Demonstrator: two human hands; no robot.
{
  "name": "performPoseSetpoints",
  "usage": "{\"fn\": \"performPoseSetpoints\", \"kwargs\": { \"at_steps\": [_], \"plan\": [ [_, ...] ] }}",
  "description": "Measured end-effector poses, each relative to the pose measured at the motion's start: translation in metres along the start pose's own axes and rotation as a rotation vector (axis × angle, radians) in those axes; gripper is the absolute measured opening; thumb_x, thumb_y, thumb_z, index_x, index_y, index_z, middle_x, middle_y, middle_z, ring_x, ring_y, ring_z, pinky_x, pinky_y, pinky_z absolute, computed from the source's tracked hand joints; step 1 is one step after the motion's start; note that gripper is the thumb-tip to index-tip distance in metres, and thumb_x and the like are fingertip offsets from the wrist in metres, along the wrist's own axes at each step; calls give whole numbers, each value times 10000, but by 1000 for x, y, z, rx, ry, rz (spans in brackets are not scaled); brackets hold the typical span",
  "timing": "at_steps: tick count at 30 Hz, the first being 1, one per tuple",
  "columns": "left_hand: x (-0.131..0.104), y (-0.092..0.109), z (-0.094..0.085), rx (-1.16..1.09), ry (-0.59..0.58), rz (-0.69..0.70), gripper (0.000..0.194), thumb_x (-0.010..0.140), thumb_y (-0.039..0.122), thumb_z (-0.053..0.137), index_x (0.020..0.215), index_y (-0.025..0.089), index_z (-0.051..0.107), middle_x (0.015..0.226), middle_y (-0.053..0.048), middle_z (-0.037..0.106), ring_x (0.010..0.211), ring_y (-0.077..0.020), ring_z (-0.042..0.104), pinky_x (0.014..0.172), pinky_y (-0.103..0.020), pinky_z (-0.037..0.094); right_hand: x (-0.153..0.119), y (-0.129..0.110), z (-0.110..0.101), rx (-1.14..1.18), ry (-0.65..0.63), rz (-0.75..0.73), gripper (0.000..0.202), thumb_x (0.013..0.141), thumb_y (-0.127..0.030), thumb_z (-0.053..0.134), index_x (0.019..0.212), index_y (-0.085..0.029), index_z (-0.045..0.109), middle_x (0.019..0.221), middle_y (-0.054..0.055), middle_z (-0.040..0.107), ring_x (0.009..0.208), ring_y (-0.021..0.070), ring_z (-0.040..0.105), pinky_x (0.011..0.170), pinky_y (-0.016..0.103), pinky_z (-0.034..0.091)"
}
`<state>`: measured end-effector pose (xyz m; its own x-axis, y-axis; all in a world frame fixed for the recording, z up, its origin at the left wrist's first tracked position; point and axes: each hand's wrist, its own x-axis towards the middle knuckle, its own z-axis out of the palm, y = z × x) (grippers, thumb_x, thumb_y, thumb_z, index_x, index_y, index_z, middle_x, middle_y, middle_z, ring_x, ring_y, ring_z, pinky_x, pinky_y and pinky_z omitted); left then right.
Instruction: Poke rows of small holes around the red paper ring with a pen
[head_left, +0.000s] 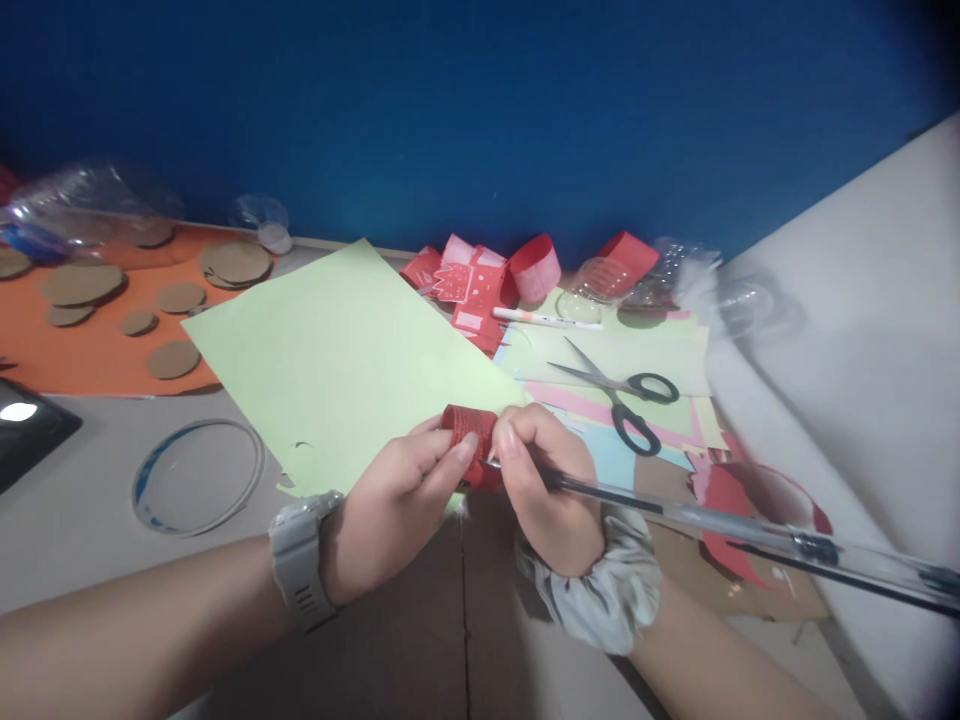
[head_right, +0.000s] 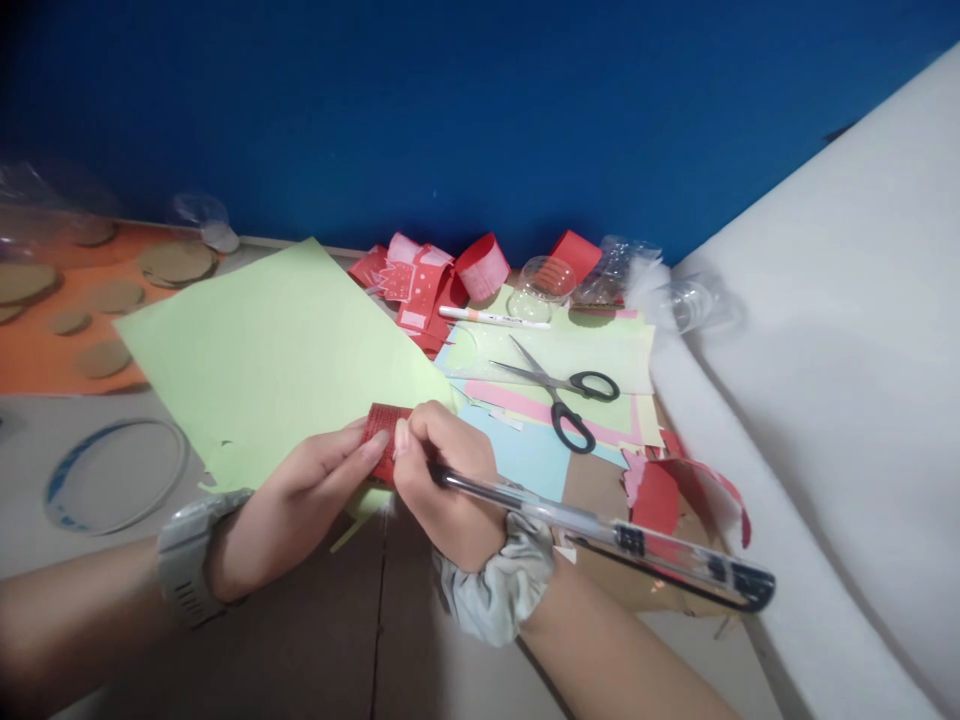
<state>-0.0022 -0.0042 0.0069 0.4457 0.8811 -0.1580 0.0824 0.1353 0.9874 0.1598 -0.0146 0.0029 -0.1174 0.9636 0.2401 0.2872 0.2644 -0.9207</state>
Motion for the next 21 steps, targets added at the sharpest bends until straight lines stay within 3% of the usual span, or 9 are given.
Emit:
{"fn": "performPoseSetpoints", "kwargs": {
  "at_steps": [3, 8, 13, 18, 21],
  "plan": [
    [0, 1, 1, -23, -1, 2, 375, 1028, 368, 428, 690, 206, 441, 847, -17, 513, 878, -190, 512, 888, -334, 424, 0, -1, -1, -2, -43, -27, 317, 1005, -220, 535, 712, -219, 413, 645, -53, 393, 595, 116, 389, 567, 272, 321],
    [-1, 3, 0, 10, 1, -2, 370, 1028, 362, 415, 698, 202, 457, 843, -16, 520, 885, -195, 536, 868, -330, 420, -1, 0, 0, 7, 22, 6, 277, 1017, -232, 528, 756, -225, 437, 658, -59, 390, 593, 112, 368, 568, 266, 322],
    [-1, 3, 0, -11, -8, 8, 358, 1029, 356, 418, 711, 200, 472, 864, -24, 541, 901, -197, 538, 886, -331, 424, 0, -2, -1, 7, -45, -31, 317, 994, -206, 541, 708, -218, 404, 643, -55, 388, 594, 113, 383, 564, 269, 320],
    [-1, 0, 0, -12, 0, 11, 364, 1036, 362, 418, 718, 199, 484, 862, -20, 538, 878, -186, 520, 863, -322, 422, -2, 1, 0, 23, 17, -11, 264, 1015, -225, 526, 763, -226, 444, 661, -57, 398, 590, 114, 371, 563, 274, 318],
    [-1, 0, 0, 1, 1, 20, 367, 1038, 355, 414, 706, 204, 462, 843, -14, 523, 864, -184, 517, 860, -326, 418, 0, 0, 0, 11, -15, -45, 286, 1010, -209, 525, 741, -223, 429, 657, -56, 399, 596, 113, 377, 566, 268, 325]
  ]
}}
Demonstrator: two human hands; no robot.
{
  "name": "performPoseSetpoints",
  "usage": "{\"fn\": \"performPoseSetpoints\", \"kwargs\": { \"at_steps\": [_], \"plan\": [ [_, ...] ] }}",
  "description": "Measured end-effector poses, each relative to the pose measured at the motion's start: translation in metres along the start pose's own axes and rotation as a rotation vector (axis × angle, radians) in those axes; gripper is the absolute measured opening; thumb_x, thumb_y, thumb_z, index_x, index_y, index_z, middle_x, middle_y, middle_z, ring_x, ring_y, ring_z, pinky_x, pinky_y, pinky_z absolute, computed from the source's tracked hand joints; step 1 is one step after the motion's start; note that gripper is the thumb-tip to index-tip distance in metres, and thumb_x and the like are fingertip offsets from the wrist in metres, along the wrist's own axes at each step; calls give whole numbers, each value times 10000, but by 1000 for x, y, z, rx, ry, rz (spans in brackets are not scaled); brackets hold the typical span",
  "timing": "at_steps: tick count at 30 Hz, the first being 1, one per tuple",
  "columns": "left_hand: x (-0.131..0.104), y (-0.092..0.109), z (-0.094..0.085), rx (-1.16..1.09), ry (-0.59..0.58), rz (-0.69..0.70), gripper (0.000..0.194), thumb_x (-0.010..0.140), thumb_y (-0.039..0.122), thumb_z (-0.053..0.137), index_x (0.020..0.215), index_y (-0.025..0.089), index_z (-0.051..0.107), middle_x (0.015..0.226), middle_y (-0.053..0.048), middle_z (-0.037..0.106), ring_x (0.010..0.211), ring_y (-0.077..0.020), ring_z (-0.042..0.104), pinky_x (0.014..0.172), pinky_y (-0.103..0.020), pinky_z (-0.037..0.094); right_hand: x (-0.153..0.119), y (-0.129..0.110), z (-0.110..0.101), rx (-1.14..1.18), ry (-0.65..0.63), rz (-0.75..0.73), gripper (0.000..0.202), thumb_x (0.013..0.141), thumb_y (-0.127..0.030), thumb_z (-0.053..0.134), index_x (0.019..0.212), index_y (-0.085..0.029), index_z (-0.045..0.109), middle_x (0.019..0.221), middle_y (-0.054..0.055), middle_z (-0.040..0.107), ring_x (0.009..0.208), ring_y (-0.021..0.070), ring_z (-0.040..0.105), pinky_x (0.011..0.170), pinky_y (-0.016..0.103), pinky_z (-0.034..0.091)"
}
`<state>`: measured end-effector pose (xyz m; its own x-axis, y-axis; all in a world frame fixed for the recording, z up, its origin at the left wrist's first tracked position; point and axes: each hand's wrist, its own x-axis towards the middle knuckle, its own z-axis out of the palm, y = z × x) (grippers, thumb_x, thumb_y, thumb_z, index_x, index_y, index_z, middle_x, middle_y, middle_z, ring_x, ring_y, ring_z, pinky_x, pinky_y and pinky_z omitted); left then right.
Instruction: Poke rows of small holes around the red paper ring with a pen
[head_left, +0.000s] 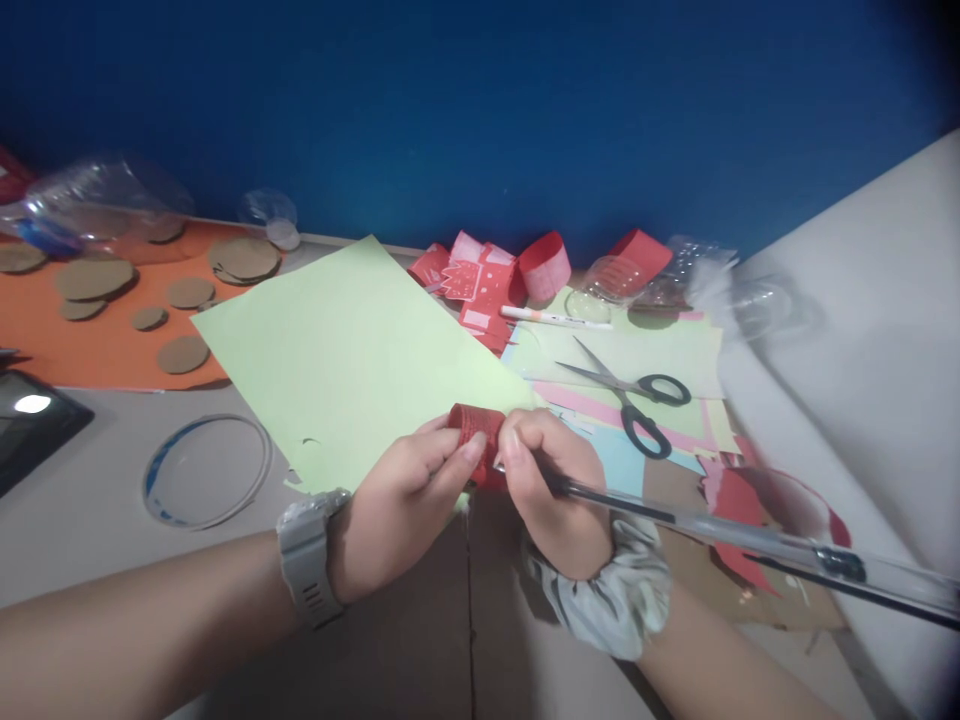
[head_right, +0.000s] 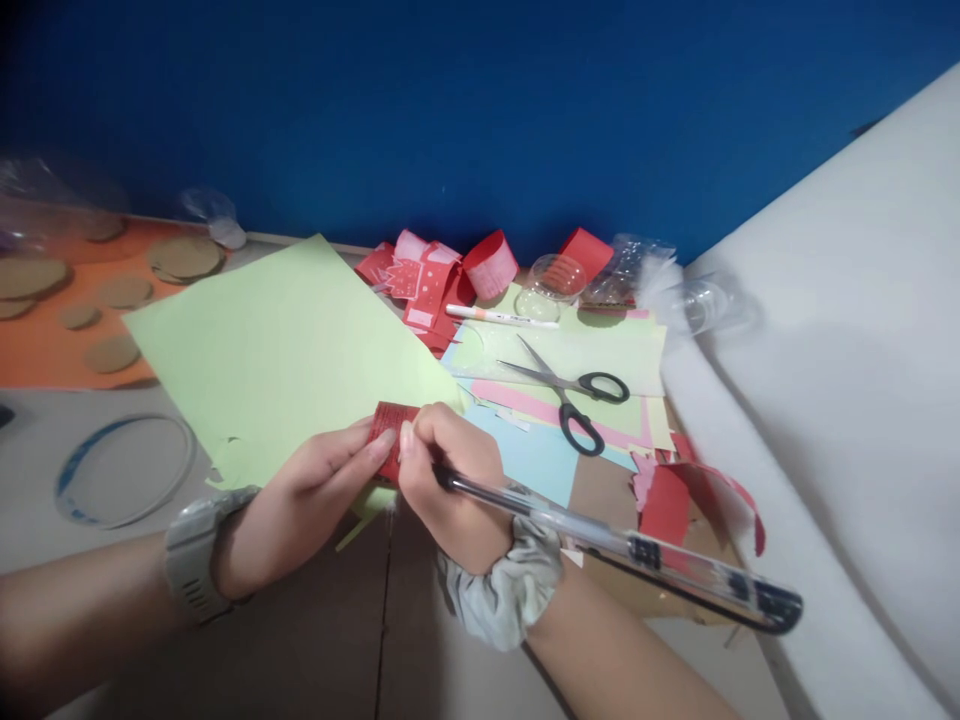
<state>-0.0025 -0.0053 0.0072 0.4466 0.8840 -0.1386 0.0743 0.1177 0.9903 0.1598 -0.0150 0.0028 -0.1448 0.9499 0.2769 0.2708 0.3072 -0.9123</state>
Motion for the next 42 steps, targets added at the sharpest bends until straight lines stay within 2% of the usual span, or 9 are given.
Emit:
{"fn": "performPoseSetpoints", "kwargs": {
  "at_steps": [3, 8, 14, 20, 23, 27, 34, 37, 42],
  "plan": [
    [0, 1, 0, 17, -1, 16, 386, 1035, 351, 411, 675, 212, 415, 815, -10, 494, 871, -195, 532, 868, -342, 419, 1, -2, 0, -6, -40, -32, 307, 1003, -195, 522, 717, -219, 413, 647, -57, 393, 595, 111, 385, 563, 265, 327],
    [1, 0, 0, 20, 20, -30, 389, 1027, 378, 423, 677, 208, 425, 814, -12, 494, 862, -199, 529, 848, -351, 422, -1, 0, 0, -1, 39, 13, 265, 1027, -217, 509, 770, -224, 441, 679, -58, 406, 593, 106, 368, 564, 266, 321],
    [2, 1, 0, -14, 10, 5, 373, 1031, 369, 421, 704, 201, 480, 844, -24, 545, 855, -189, 525, 868, -331, 436, 2, -1, -2, 42, -54, -28, 326, 1024, -223, 518, 715, -217, 416, 649, -53, 397, 587, 113, 382, 555, 272, 325],
    [-3, 5, 0, -89, -4, 32, 234, 1033, 330, 447, 948, 184, 609, 1014, -49, 644, 990, -201, 590, 982, -322, 432, -2, 4, 1, 115, 163, -99, 239, 1037, -212, 501, 798, -223, 497, 709, -37, 499, 571, 112, 418, 554, 278, 350],
    [-2, 2, 0, -45, 16, 9, 277, 1036, 353, 444, 862, 188, 583, 980, -49, 627, 960, -205, 577, 963, -337, 437, -3, 3, 1, 99, 174, -132, 223, 1021, -188, 506, 802, -226, 495, 691, -40, 487, 552, 112, 407, 539, 276, 345],
    [0, 1, -1, 58, 24, 15, 349, 1031, 358, 432, 726, 203, 499, 835, -27, 581, 922, -211, 549, 948, -349, 421, -2, -4, -2, 33, 43, -179, 231, 980, -148, 507, 769, -230, 464, 669, -41, 473, 568, 119, 434, 545, 274, 357],
    [0, 6, -1, -4, 2, -36, 390, 1018, 399, 443, 684, 201, 480, 839, -36, 574, 929, -216, 547, 911, -341, 425, 0, -7, -2, -70, 21, -23, 260, 946, -192, 535, 713, -230, 428, 614, -48, 433, 540, 119, 385, 517, 269, 336],
    [0, 8, 0, -42, 5, -53, 360, 1019, 385, 431, 741, 186, 546, 888, -45, 601, 900, -203, 541, 888, -331, 424, 0, -5, -1, -61, 24, -6, 253, 960, -200, 522, 724, -229, 436, 625, -45, 431, 558, 121, 396, 525, 265, 339],
    [0, 7, 2, -50, 14, -59, 367, 1022, 396, 429, 742, 186, 538, 877, -42, 582, 887, -203, 540, 888, -336, 430, -2, -2, -1, -57, 41, 19, 249, 984, -220, 510, 742, -227, 449, 639, -45, 426, 565, 122, 392, 533, 265, 339]
  ]
}}
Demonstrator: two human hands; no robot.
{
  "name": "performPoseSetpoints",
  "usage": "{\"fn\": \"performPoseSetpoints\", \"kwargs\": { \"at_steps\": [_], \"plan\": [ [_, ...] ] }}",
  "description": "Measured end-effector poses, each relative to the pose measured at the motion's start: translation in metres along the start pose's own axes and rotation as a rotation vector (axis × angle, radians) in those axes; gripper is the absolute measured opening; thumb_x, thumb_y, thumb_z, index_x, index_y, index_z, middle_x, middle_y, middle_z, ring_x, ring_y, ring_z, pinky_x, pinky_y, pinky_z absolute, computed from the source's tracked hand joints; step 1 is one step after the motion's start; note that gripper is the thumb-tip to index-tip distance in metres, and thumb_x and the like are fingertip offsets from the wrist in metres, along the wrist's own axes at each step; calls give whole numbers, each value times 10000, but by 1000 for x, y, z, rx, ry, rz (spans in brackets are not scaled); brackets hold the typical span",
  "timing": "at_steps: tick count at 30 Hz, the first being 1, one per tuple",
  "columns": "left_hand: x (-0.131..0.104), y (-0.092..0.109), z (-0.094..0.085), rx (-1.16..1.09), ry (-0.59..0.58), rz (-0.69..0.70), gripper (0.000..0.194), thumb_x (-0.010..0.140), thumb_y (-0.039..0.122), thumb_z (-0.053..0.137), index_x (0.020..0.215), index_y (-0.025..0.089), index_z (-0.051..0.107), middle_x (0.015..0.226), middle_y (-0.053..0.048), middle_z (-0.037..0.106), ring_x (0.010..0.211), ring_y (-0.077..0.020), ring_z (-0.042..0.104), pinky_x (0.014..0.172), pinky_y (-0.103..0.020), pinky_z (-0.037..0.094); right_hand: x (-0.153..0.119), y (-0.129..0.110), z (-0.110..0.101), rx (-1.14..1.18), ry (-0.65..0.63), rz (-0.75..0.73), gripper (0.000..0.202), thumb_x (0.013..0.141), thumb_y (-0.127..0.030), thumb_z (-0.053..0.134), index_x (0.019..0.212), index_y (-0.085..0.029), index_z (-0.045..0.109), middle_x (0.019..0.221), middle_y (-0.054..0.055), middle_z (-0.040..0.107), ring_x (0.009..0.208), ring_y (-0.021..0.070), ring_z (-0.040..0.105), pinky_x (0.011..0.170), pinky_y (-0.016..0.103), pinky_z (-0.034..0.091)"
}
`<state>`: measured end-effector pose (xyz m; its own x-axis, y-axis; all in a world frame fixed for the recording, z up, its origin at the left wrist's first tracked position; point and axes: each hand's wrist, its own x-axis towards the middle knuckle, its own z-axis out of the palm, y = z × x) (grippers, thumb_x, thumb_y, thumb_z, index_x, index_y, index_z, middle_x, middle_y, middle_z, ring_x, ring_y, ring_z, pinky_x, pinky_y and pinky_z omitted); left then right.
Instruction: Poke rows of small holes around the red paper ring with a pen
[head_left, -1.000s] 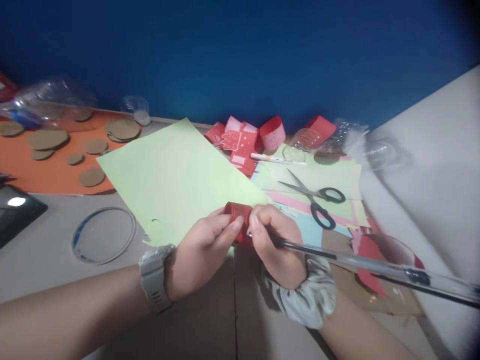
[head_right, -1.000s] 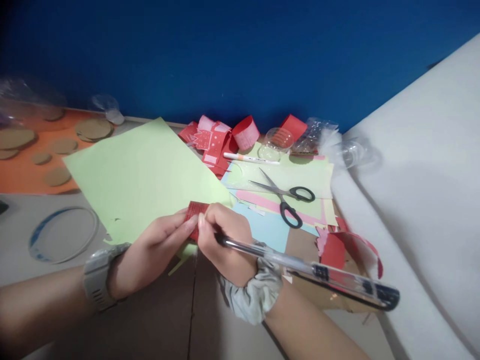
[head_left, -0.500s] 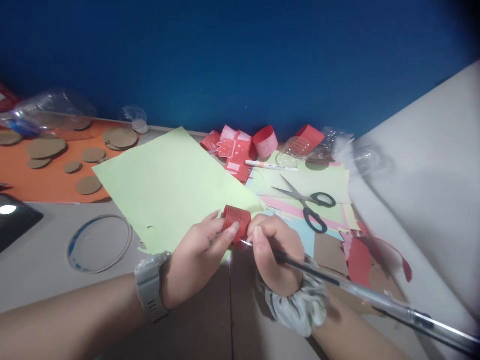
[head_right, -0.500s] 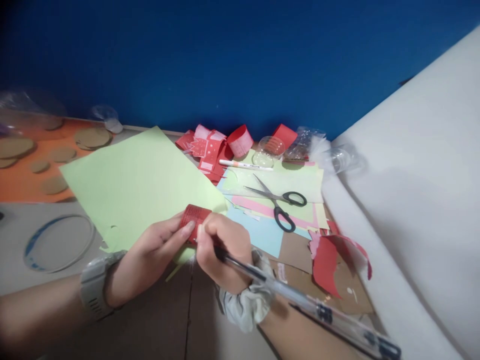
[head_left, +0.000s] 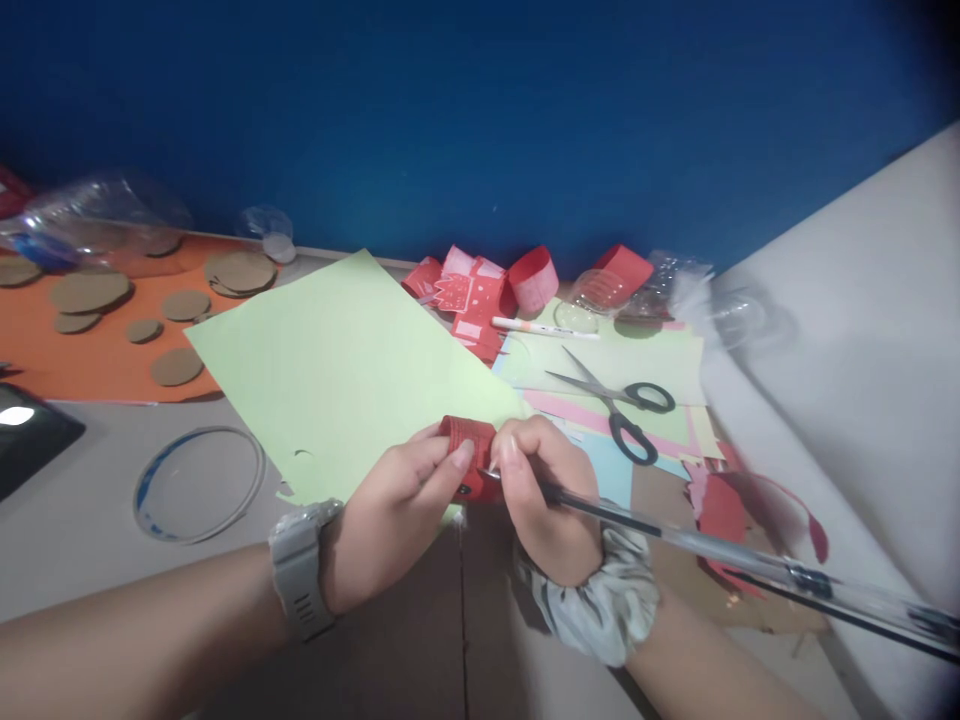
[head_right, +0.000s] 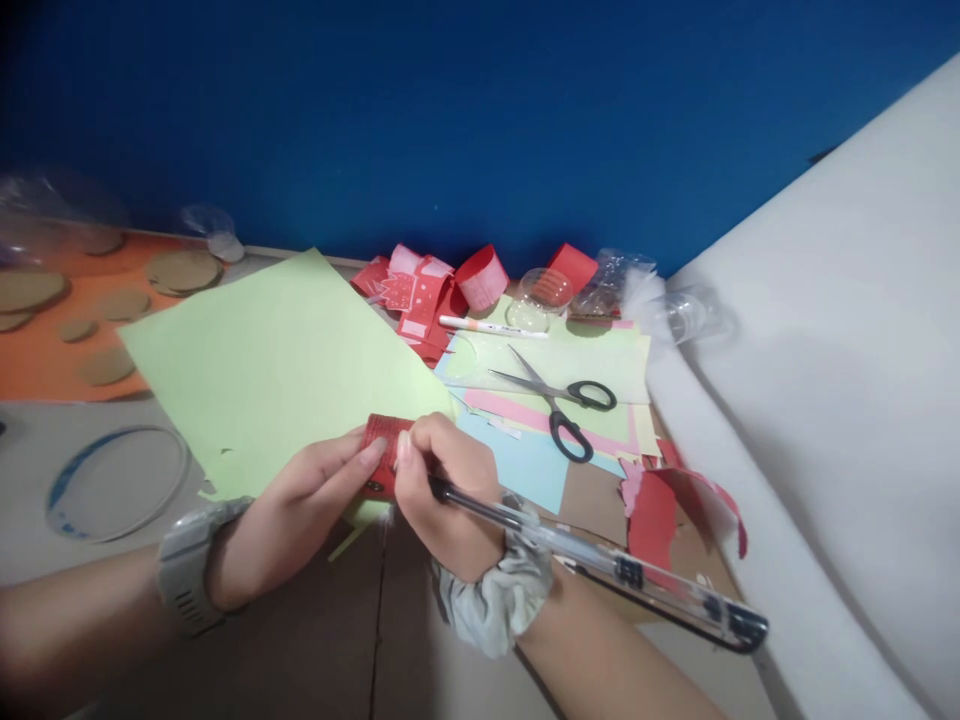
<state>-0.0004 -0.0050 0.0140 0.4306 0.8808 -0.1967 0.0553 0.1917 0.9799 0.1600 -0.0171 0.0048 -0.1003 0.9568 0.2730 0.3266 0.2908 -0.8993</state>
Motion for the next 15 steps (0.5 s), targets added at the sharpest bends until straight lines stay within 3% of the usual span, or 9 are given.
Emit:
{"fn": "performPoseSetpoints", "kwargs": {
  "at_steps": [15],
  "plan": [
    [0, -3, -2, 62, -3, 29, 355, 1031, 377, 415, 763, 188, 550, 890, -43, 605, 892, -201, 560, 878, -325, 437, 0, 2, 1, 22, -28, 31, 274, 1004, -269, 518, 742, -227, 447, 651, -44, 422, 579, 128, 388, 551, 282, 332]
  ]
}}
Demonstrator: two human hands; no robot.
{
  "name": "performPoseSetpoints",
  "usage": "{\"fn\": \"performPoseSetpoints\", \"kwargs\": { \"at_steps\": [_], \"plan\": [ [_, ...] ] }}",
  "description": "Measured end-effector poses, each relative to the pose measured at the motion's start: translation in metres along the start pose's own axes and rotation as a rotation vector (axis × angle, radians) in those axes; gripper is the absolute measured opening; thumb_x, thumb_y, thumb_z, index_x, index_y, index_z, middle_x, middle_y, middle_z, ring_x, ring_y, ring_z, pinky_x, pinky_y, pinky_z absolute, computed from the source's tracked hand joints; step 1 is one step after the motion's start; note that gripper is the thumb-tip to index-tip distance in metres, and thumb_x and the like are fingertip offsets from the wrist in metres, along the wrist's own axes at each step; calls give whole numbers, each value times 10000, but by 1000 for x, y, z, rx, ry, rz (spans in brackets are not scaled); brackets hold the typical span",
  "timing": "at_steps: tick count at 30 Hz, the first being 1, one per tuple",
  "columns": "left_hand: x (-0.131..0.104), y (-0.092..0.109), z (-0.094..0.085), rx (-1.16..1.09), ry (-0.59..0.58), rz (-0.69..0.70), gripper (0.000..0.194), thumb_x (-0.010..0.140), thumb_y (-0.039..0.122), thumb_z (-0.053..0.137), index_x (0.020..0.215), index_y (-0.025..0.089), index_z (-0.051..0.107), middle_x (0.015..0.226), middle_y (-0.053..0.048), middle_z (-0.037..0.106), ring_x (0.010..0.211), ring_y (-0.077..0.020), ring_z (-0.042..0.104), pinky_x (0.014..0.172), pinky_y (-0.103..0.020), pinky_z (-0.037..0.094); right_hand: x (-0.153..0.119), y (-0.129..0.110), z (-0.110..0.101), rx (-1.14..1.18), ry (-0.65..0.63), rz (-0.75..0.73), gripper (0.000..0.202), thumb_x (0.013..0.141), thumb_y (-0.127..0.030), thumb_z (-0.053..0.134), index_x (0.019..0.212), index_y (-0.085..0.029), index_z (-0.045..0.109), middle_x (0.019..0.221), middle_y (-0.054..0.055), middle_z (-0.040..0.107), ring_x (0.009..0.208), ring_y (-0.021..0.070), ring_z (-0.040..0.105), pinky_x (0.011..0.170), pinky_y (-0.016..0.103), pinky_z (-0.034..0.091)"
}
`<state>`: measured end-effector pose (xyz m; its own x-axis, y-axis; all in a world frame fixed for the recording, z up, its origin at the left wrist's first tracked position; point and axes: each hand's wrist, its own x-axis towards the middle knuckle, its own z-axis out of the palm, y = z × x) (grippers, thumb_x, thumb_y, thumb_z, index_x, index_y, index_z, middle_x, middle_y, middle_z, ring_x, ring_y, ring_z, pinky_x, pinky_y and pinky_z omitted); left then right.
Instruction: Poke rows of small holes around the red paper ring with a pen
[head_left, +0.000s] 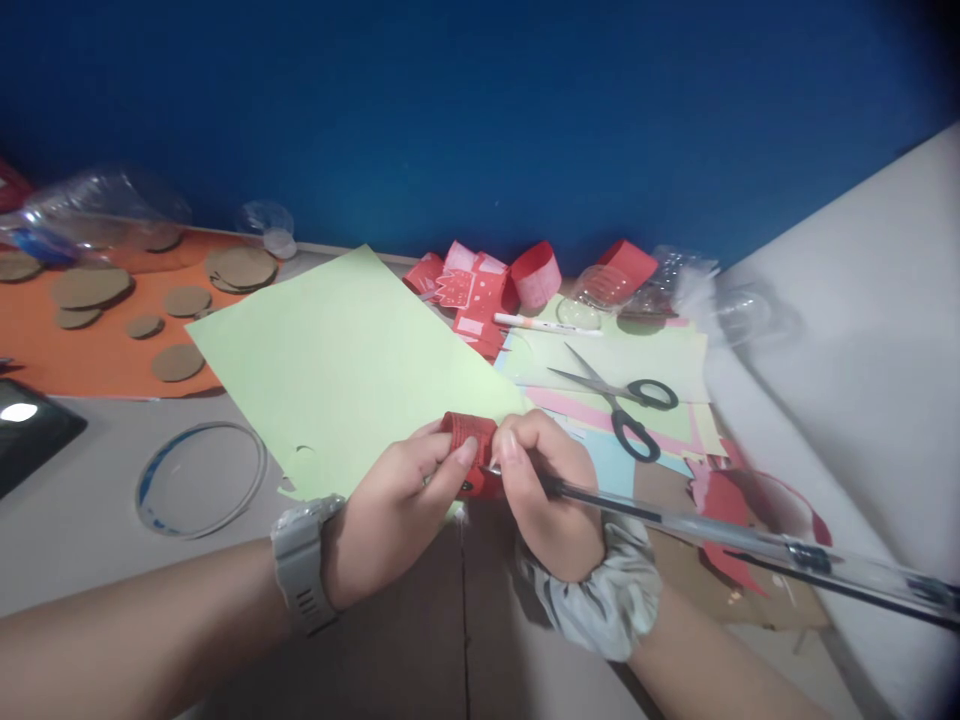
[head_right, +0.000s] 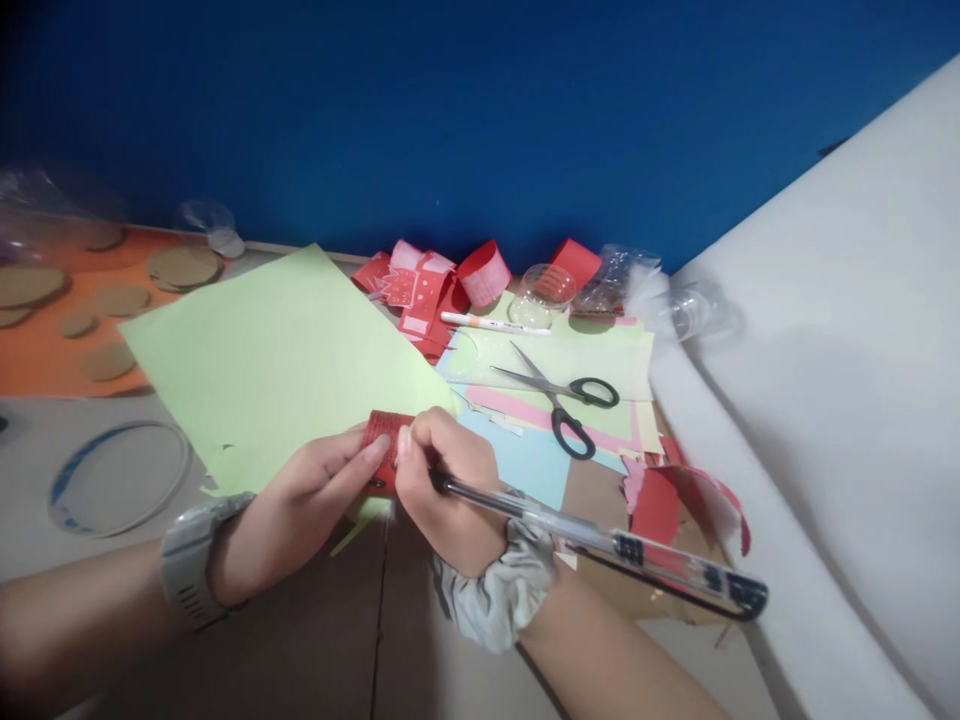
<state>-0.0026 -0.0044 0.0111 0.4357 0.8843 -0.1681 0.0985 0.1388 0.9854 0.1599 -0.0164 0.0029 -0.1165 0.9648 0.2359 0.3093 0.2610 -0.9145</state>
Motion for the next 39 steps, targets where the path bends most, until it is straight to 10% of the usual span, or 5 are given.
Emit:
{"fn": "performPoseSetpoints", "kwargs": {
  "at_steps": [39],
  "plan": [
    [-2, 1, 0, -11, 13, -14, 360, 1038, 382, 420, 778, 179, 564, 888, -40, 605, 869, -193, 552, 859, -323, 442, 4, -3, -1, 55, -39, -28, 311, 995, -209, 522, 702, -220, 420, 646, -45, 408, 585, 121, 393, 546, 278, 326]
  ]
}}
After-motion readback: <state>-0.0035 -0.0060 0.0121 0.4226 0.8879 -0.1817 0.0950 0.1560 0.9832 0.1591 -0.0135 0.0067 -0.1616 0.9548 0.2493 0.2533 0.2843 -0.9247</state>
